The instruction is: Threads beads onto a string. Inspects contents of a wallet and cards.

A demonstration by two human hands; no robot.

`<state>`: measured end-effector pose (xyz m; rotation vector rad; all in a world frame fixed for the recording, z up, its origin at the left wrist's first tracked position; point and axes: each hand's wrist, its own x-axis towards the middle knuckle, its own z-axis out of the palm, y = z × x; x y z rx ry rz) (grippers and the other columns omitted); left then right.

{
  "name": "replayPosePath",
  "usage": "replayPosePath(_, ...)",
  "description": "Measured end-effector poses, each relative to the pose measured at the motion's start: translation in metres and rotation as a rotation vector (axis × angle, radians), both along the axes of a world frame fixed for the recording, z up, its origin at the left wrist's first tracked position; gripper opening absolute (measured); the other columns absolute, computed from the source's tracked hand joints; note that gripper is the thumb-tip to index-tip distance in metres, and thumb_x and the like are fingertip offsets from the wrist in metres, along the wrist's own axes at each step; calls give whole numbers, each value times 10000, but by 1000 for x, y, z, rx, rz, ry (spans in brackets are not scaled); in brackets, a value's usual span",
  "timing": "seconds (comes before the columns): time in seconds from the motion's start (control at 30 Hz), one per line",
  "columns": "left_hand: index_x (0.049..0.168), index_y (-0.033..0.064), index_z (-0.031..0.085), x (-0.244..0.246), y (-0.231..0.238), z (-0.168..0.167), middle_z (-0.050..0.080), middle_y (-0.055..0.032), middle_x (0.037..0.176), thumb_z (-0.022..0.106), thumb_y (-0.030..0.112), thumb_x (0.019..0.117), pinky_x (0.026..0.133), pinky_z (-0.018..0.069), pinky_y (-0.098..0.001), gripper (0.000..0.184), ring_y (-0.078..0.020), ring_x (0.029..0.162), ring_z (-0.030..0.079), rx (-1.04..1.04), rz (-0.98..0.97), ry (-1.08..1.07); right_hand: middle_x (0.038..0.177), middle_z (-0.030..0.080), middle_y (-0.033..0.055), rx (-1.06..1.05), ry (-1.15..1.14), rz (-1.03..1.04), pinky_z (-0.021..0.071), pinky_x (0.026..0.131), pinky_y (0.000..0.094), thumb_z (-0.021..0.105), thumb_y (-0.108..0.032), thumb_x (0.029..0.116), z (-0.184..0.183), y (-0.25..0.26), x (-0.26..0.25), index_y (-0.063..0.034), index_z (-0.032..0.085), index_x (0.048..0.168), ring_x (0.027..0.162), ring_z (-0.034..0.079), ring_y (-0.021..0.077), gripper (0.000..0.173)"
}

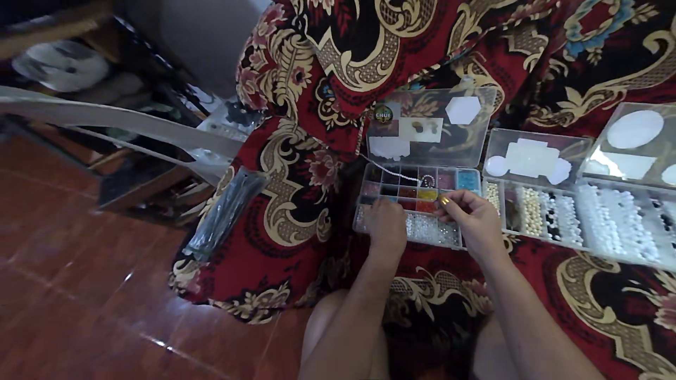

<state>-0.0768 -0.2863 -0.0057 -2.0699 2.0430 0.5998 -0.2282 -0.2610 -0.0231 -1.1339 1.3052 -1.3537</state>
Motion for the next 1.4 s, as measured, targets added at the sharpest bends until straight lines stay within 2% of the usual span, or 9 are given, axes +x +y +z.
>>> replayPosePath(0.3, 1196, 92, 735, -7, 2, -5, 637, -151, 1332, 545, 226, 1044, 1077, 357, -535, 277, -315, 1252, 579, -20, -63, -61, 798, 737, 19, -2, 41, 14, 622, 648, 219, 640, -34, 943, 2, 2, 1, -7, 703, 965, 664, 716, 76, 72)
replayPosePath(0.43, 1227, 91, 718, -4, 2, -2, 634, -150, 1325, 547, 217, 1034, 1087, 372, -533, 287, -311, 1253, 582, 6, -21, 27, 789, 732, 11, 12, 91, 32, 616, 638, 215, 652, -68, 945, 0, 1, 0, -17, 704, 964, 660, 709, 64, 75)
replayPosePath(0.53, 1205, 58, 701, 12, 0, 4, 683, -130, 1229, 589, 213, 1011, 1002, 486, -475, 272, -270, 1142, 652, -42, 71, 348, 798, 731, 15, 24, 96, 50, 619, 645, 217, 644, -71, 952, 2, 1, 1, -12, 701, 968, 666, 712, 66, 83)
replayPosePath(0.67, 1072, -35, 652, 20, -6, -11, 702, -77, 960, 668, 41, 950, 805, 589, -281, 145, -111, 837, 696, -149, 276, 1153, 765, 723, 0, 1, 76, 48, 617, 635, 214, 634, -70, 948, 3, 3, 5, -17, 698, 952, 646, 706, 63, 83)
replayPosePath(0.73, 1096, -51, 634, 16, -8, -13, 702, -67, 929, 602, -28, 973, 783, 589, -278, 129, -113, 808, 692, -55, 416, 1450, 751, 719, -6, -16, 61, 50, 616, 623, 214, 627, -68, 944, 3, 4, 8, -15, 695, 945, 633, 702, 64, 86)
replayPosePath(0.83, 1161, -30, 627, 13, -11, -14, 693, -41, 923, 515, 7, 1037, 794, 584, -276, 171, -112, 804, 683, 148, 552, 1671, 750, 714, 2, -29, 12, 65, 616, 611, 223, 626, -48, 940, 4, 7, 11, -4, 686, 951, 625, 699, 69, 75)
replayPosePath(1.03, 1141, 52, 585, 14, -7, -23, 702, -10, 944, 382, 96, 1099, 796, 589, -281, 211, -107, 823, 695, 436, 508, 1819, 721, 699, -12, -67, -2, 56, 594, 570, 204, 626, -66, 927, 2, 10, 18, -10, 690, 956, 587, 674, 53, 90)
replayPosePath(1.13, 1082, 77, 592, 15, -6, -20, 702, 1, 898, 362, 96, 1104, 769, 590, -268, 232, -96, 783, 693, 472, 509, 1824, 713, 700, -17, -82, 13, 49, 583, 551, 198, 629, -80, 923, 2, 11, 19, -16, 699, 953, 569, 662, 46, 99)
replayPosePath(1.4, 1031, 80, 612, 13, -5, -24, 701, 7, 853, 347, 98, 1104, 731, 585, -261, 276, -86, 739, 681, 484, 468, 1833, 693, 696, -20, -86, 53, 20, 573, 518, 191, 647, -81, 913, 4, 14, 23, -24, 695, 908, 541, 653, 43, 74)
